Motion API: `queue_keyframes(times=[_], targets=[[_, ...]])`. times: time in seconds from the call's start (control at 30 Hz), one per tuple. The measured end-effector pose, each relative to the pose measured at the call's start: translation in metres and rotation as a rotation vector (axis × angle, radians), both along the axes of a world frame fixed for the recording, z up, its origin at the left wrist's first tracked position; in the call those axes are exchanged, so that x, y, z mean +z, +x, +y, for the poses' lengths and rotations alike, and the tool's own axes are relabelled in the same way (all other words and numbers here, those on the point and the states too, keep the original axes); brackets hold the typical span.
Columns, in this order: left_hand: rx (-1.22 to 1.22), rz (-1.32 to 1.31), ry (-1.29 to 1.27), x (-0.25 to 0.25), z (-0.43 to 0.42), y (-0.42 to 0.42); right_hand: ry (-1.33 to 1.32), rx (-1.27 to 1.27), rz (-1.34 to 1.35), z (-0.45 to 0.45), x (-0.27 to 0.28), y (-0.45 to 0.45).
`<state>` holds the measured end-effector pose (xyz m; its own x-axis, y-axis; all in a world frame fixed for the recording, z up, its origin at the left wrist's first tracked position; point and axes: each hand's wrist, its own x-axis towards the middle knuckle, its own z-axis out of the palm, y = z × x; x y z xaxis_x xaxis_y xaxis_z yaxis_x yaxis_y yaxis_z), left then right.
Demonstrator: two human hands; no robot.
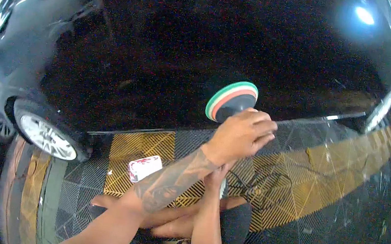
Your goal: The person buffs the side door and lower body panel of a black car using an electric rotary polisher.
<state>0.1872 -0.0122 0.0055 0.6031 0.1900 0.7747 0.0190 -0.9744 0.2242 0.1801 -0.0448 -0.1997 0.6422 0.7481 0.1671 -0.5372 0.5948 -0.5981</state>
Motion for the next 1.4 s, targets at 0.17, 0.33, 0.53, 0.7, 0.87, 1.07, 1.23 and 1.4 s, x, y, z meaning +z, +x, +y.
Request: queue_keyframes(times=[0.17, 0.33, 0.53, 0.7, 0.87, 1.07, 1.23, 1.4], targets=[[-0.014, -0.257, -0.008, 0.013, 0.007, -0.062, -0.138, -0.256, -0.772, 0.004, 0.014, -0.019], [0.014, -0.394, -0.035, 0.019, 0.02, -0.139, -0.086, -0.287, -0.986, 0.016, 0.044, -0.067], [0.094, -0.512, -0.019, 0.026, 0.03, -0.225, -0.028, -0.289, -1.204, 0.018, 0.101, -0.121], [0.154, -0.679, -0.021, 0.023, 0.038, -0.277, 0.07, -0.22, -1.238, 0.029, 0.115, -0.158], [0.241, -0.81, -0.007, 0.013, 0.041, -0.326, -0.005, -0.123, -1.374, 0.033, 0.136, -0.185], [0.319, -1.072, -0.047, -0.005, 0.051, -0.379, 0.224, -0.072, -1.503, 0.052, 0.154, -0.225], [0.313, -1.152, -0.091, -0.017, 0.054, -0.403, 0.131, 0.069, -1.602, 0.055, 0.158, -0.24], [0.318, -1.025, -0.08, -0.015, 0.051, -0.381, 0.15, 0.033, -1.532, 0.052, 0.151, -0.221]])
